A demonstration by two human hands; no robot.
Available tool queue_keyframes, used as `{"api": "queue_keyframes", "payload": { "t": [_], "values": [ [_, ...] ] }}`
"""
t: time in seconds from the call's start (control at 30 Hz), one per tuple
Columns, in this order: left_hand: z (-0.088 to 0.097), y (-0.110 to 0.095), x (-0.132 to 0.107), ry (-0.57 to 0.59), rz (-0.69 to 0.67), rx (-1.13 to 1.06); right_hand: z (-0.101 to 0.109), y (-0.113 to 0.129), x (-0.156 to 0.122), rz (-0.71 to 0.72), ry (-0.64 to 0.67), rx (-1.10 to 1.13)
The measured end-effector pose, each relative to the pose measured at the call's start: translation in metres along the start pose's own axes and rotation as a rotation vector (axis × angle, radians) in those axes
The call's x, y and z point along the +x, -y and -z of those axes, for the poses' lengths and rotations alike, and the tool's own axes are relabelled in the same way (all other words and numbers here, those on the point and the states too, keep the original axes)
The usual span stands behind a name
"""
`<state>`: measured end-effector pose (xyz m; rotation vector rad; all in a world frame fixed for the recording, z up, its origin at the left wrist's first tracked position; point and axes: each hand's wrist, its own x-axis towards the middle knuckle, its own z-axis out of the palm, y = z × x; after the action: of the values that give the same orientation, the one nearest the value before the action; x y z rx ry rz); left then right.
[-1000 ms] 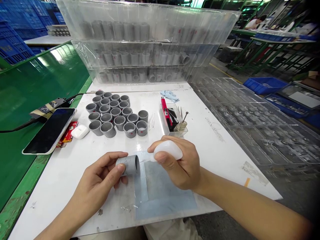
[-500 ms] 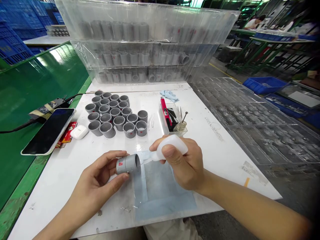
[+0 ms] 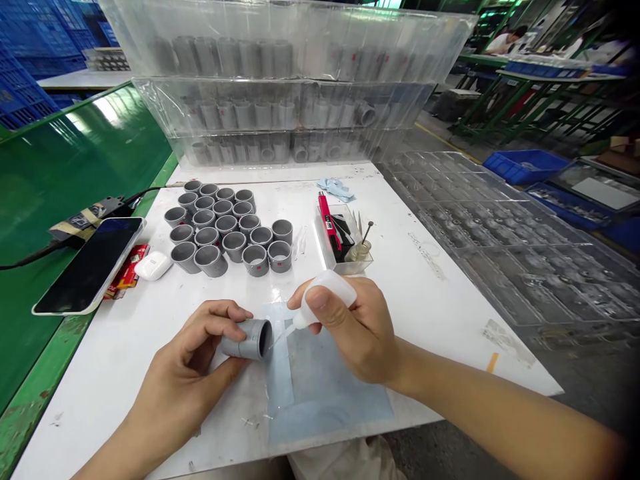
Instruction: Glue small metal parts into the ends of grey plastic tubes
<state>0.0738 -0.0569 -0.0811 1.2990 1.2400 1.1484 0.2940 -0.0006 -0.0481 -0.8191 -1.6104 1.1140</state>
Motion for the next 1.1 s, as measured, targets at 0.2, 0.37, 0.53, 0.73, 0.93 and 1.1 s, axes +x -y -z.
{"api": "queue_keyframes", "payload": {
  "t": [0.2, 0.37, 0.53, 0.73, 0.93, 1.1],
  "values": [
    [-0.001, 0.001, 0.0, 0.025, 0.01, 0.065, -0.001, -0.002, -0.001, -0.035, 0.021, 0.052],
    [-0.004, -0.003, 0.002, -0.005, 0.034, 0.21, 0.001, 0.0, -0.001, 0.013, -0.043, 0.068],
    [-0.003, -0.004, 0.0, -0.024, 0.134, 0.144, 0.005, -0.002, 0.0, 0.048, -0.124, 0.102],
    [-0.001, -0.004, 0.0, -0.053, 0.069, 0.108, 0.005, -0.004, 0.001, 0.048, -0.144, 0.084],
    [0.003, -0.003, 0.002, -0.016, 0.097, -0.032, 0.002, -0.008, -0.001, -0.013, -0.08, 0.055],
    [0.006, 0.001, 0.001, 0.035, 0.126, 0.007, 0.001, -0.007, -0.001, -0.039, -0.053, 0.021]
  ]
}}
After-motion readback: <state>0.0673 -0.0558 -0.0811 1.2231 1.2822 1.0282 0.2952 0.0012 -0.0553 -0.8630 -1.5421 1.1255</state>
